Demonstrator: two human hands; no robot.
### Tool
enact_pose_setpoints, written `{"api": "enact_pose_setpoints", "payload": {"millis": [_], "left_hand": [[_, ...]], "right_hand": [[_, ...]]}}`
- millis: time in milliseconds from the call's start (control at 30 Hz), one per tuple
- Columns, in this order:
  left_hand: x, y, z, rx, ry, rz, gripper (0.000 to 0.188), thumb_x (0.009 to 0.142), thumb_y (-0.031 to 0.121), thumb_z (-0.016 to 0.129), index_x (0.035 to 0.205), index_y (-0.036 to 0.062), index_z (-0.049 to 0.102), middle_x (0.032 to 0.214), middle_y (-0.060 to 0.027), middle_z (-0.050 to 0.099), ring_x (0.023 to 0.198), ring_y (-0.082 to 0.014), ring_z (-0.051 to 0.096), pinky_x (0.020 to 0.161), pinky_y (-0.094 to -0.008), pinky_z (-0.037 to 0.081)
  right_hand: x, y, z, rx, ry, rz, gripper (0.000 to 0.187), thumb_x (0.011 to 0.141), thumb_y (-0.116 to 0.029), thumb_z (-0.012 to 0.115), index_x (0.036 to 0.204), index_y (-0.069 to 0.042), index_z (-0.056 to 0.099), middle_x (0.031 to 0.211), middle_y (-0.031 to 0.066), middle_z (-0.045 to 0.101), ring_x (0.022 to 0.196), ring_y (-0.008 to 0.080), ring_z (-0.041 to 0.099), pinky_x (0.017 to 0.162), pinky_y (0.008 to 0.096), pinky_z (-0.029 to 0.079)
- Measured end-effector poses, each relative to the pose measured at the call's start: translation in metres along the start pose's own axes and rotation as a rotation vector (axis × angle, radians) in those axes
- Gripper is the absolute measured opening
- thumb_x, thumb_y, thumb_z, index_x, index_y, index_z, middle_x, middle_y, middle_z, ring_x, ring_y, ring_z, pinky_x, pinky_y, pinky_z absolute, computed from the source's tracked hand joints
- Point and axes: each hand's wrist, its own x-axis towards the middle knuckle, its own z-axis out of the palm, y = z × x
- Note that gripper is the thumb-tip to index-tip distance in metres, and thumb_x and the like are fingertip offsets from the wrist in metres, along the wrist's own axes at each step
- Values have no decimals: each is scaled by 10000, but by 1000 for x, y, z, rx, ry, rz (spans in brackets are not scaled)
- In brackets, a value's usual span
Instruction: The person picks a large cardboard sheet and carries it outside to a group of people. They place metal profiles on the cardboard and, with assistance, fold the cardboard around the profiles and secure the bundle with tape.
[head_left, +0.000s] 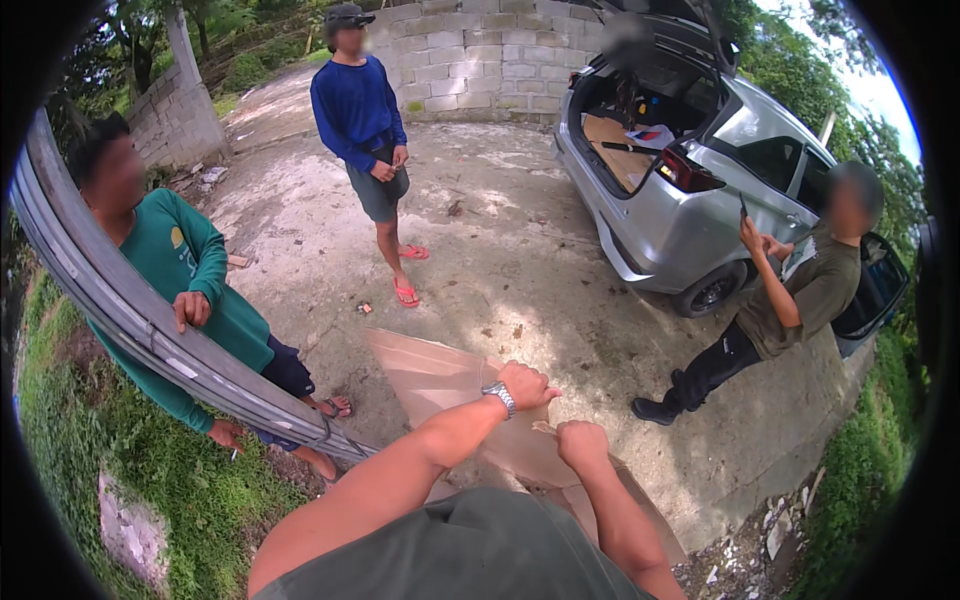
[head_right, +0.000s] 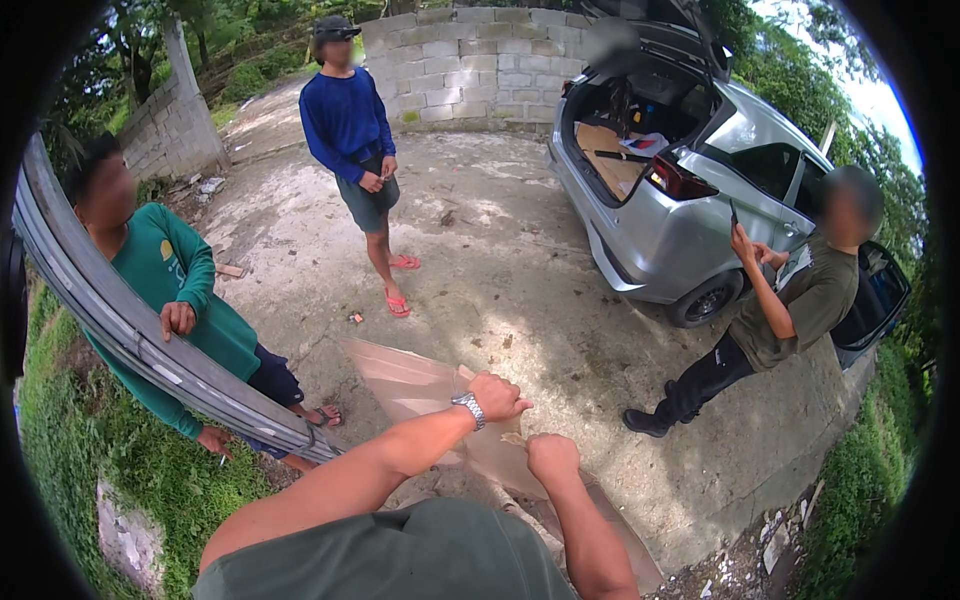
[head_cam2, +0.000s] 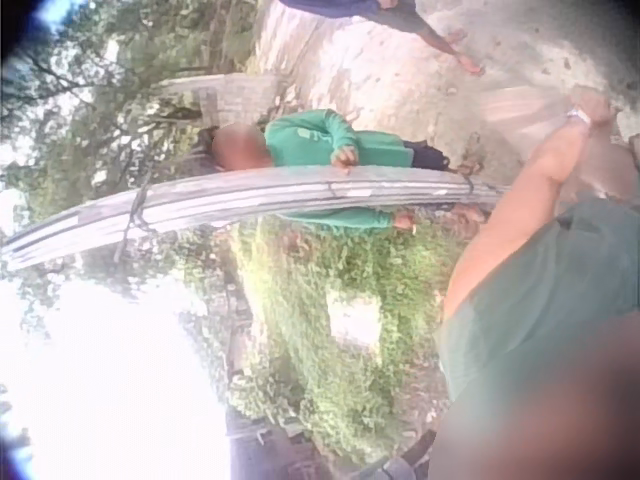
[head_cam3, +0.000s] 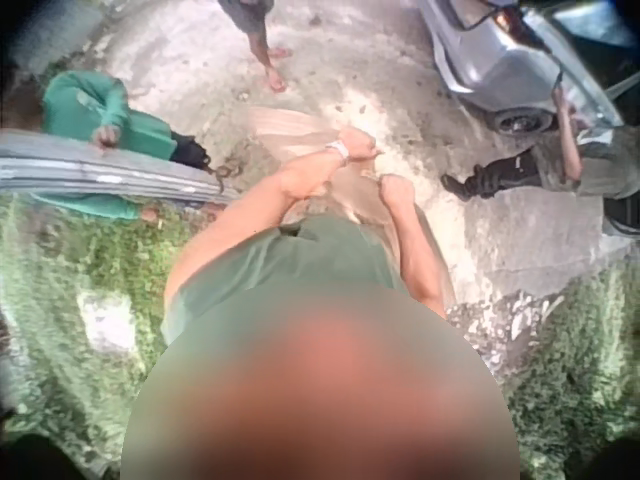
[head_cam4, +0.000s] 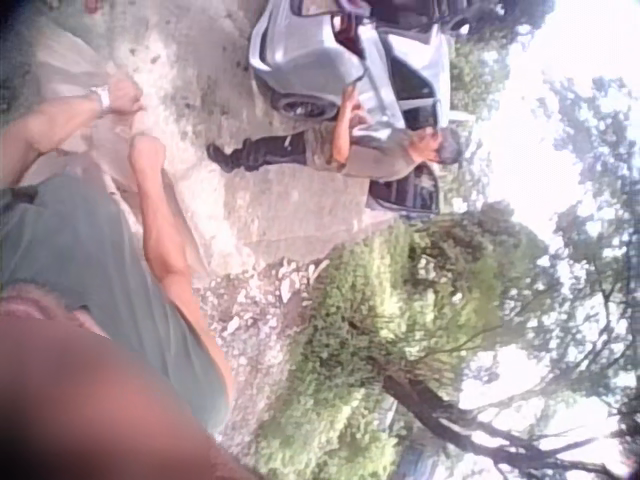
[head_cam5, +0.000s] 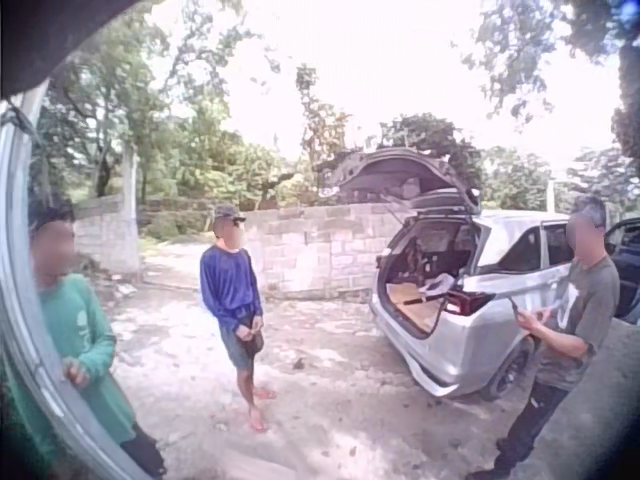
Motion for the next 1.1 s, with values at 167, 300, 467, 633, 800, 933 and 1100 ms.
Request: {"api": "enact_pose_setpoints", "payload": {"millis": [167, 300, 467, 633, 800, 933, 1100], "left_hand": [[45, -1, -59, 13, 48, -31, 596, 997, 596, 482, 792, 125, 786, 796, -137, 756, 788, -319, 742, 776, -475, 558], [65, 4, -95, 21, 98, -14, 610, 983, 613, 491, 817, 115, 801, 824, -148, 763, 798, -338, 744, 793, -481, 561], [99, 0, -132, 111, 160, -33, 615, 1001, 620, 455, 844, 143, 812, 820, -140, 766, 811, -335, 749, 740, -475, 568], [125, -10, -169, 130, 101, -158, 607, 1017, 605, 457, 997, 114, 814, 1013, -138, 780, 999, -324, 738, 858, -453, 568], [145, -22, -195, 112, 199, -183, 602, 1011, 605, 454, 1007, 123, 813, 1012, -155, 775, 978, -345, 734, 864, -464, 569], [161, -39, -211, 136, 222, -261, 585, 1015, 581, 453, 1064, 114, 802, 1079, -163, 767, 1033, -356, 719, 895, -471, 562], [162, -49, -230, 151, 201, -312, 558, 1019, 559, 473, 1138, 112, 783, 1183, -148, 749, 1128, -336, 697, 945, -465, 544]], "right_hand": [[6, -7, -53, -174, 189, -154, 162, 849, -165, 608, 853, -82, 746, 841, 113, 747, 789, 267, 750, 658, 412, 593], [-5, -19, -96, -233, 218, -198, 134, 833, -136, 618, 820, -79, 738, 796, 106, 731, 774, 268, 744, 628, 412, 589], [-30, -39, -121, -269, 360, -407, 89, 753, -183, 633, 721, -103, 658, 706, 55, 639, 718, 228, 661, 616, 383, 511], [-70, -44, -137, -227, 360, -445, 81, 714, -193, 637, 741, -117, 635, 726, 27, 594, 717, 205, 617, 600, 359, 468], [-110, -42, -155, -126, 405, -394, 149, 703, -172, 645, 820, -80, 654, 731, 10, 559, 691, 191, 580, 581, 353, 445], [-147, -34, -164, -84, 464, -316, 194, 698, -145, 680, 876, -66, 688, 733, 1, 559, 676, 179, 559, 572, 343, 426], [-212, -25, -192, -105, 548, -244, 195, 675, -110, 749, 859, -91, 690, 758, -16, 583, 668, 153, 545, 564, 319, 384]]}}
